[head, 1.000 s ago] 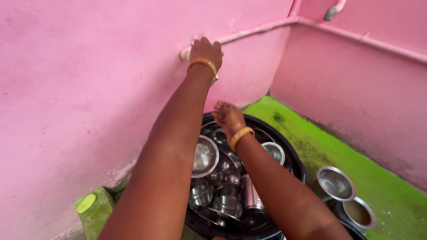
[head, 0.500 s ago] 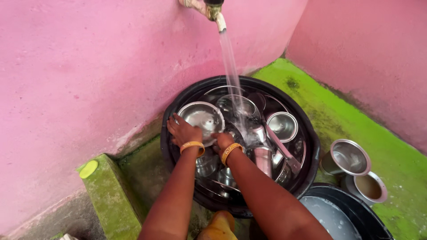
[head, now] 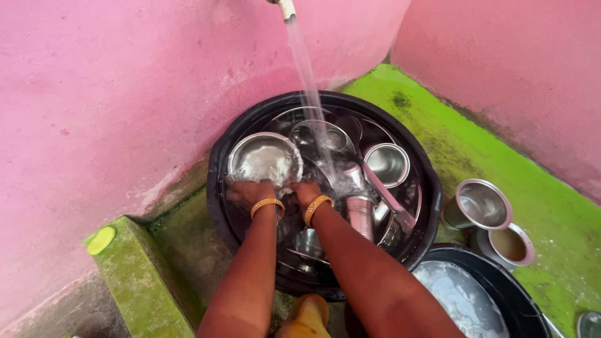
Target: The person washes various metal dishes, including plates, cups, and a colander, by scrubbing them with a sponge and rinsing them under a running tap.
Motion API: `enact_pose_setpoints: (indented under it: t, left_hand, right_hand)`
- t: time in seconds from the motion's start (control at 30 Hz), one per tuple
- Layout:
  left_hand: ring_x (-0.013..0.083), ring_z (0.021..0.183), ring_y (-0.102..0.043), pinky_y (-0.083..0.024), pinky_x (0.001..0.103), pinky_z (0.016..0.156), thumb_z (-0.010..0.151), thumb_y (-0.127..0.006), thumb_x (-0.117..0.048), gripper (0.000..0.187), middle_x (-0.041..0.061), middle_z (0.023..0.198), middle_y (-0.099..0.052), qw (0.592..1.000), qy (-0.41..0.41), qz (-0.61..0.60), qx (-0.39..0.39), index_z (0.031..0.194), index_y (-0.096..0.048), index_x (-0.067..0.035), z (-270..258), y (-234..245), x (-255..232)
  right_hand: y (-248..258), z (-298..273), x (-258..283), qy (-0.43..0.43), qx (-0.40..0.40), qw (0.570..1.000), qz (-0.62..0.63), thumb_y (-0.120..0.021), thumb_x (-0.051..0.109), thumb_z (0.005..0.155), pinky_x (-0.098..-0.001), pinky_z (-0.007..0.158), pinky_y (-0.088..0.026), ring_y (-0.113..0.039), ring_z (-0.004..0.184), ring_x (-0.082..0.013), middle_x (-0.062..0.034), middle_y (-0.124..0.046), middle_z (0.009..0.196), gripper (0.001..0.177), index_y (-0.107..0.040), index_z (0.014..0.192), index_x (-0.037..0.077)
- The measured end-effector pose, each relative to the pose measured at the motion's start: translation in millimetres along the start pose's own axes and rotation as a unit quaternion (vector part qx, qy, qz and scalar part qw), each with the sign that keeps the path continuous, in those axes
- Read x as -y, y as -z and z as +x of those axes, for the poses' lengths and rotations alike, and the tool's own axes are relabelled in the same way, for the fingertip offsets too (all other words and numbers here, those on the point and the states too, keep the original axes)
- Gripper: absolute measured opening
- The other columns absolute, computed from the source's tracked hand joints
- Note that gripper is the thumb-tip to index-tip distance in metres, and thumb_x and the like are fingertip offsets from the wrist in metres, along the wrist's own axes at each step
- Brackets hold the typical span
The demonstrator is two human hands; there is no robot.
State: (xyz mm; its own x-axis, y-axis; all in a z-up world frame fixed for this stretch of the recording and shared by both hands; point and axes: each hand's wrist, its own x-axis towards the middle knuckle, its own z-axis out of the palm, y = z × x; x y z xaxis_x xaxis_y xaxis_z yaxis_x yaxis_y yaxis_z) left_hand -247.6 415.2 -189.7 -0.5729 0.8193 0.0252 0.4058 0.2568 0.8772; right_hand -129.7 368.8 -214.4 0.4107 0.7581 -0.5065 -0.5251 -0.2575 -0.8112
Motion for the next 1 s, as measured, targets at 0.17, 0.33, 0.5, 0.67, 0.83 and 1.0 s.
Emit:
enact_pose_setpoints:
  t: [0.17,0.33,0.5,0.67,0.83,1.0]
  left_hand:
    - [0.0444,0.107,-0.067,-0.056,0.047,0.090,0.077,-0.069,-0.009,0.074,0.029,0.121,-0.065,0.985,0.095,-0.020,0.143,0.147,-0.045,-0.008,22,3,15]
    - [0.0368,0.095,-0.076,-0.059,0.046,0.084,0.082,-0.062,-0.011,0.035,0.019,0.105,-0.078,0.991,0.058,-0.074,0.099,0.113,-0.077,-0.008,22,42,-24]
    - [0.0395,0.094,-0.074,-0.058,0.048,0.081,0.082,-0.060,-0.006,0.032,0.022,0.102,-0.076,0.991,0.047,-0.038,0.120,0.108,-0.079,-0.006,3,86,-58]
    - [0.0311,0.089,-0.079,-0.058,0.041,0.080,0.076,-0.056,-0.003,0.036,0.016,0.094,-0.080,0.966,0.029,-0.151,0.210,0.103,-0.079,-0.007,-51,126,-84]
    - [0.0333,0.086,-0.077,-0.056,0.041,0.081,0.073,-0.059,-0.004,0.035,0.018,0.091,-0.078,0.951,-0.081,-0.126,0.271,0.101,-0.079,-0.007,-109,167,-107]
    - [0.0383,0.088,-0.073,-0.056,0.045,0.081,0.072,-0.056,-0.003,0.044,0.019,0.092,-0.076,0.899,-0.249,-0.127,0.338,0.109,-0.079,-0.012,-164,208,-143]
  right_hand:
    - [7,20,5,-0.006,-0.007,0.997,-0.071,-0.076,0.012,0.089,-0.0386,0.071,-0.055,-0.067,0.085,-0.0187,-0.0071,-0.069,0.109,0.059,-0.051,0.143,0.009]
    - [2,17,4,-0.040,0.017,0.999,0.012,-0.063,-0.001,0.084,-0.0440,0.071,-0.058,-0.071,0.079,-0.0241,-0.0129,-0.073,0.099,0.055,-0.045,0.133,0.015]
    - [4,-63,31,0.041,-0.022,0.998,0.044,-0.065,0.005,0.086,-0.0427,0.066,-0.062,-0.064,0.072,-0.0214,-0.0077,-0.062,0.084,0.037,-0.044,0.114,0.014]
    - [48,-154,59,0.076,-0.041,0.995,0.058,-0.063,0.025,0.095,-0.0373,0.062,-0.057,-0.059,0.063,-0.0169,-0.0038,-0.057,0.078,0.020,-0.052,0.108,0.013]
    - [100,-226,55,0.146,-0.054,0.979,0.131,-0.061,0.029,0.102,-0.0382,0.059,-0.055,-0.057,0.058,-0.0179,-0.0033,-0.052,0.071,0.024,-0.045,0.095,0.013]
    - [127,-288,58,0.126,-0.101,0.936,0.314,-0.042,0.040,0.103,-0.0440,0.074,-0.059,-0.073,0.078,-0.0259,-0.0102,-0.072,0.097,0.037,-0.063,0.107,0.009]
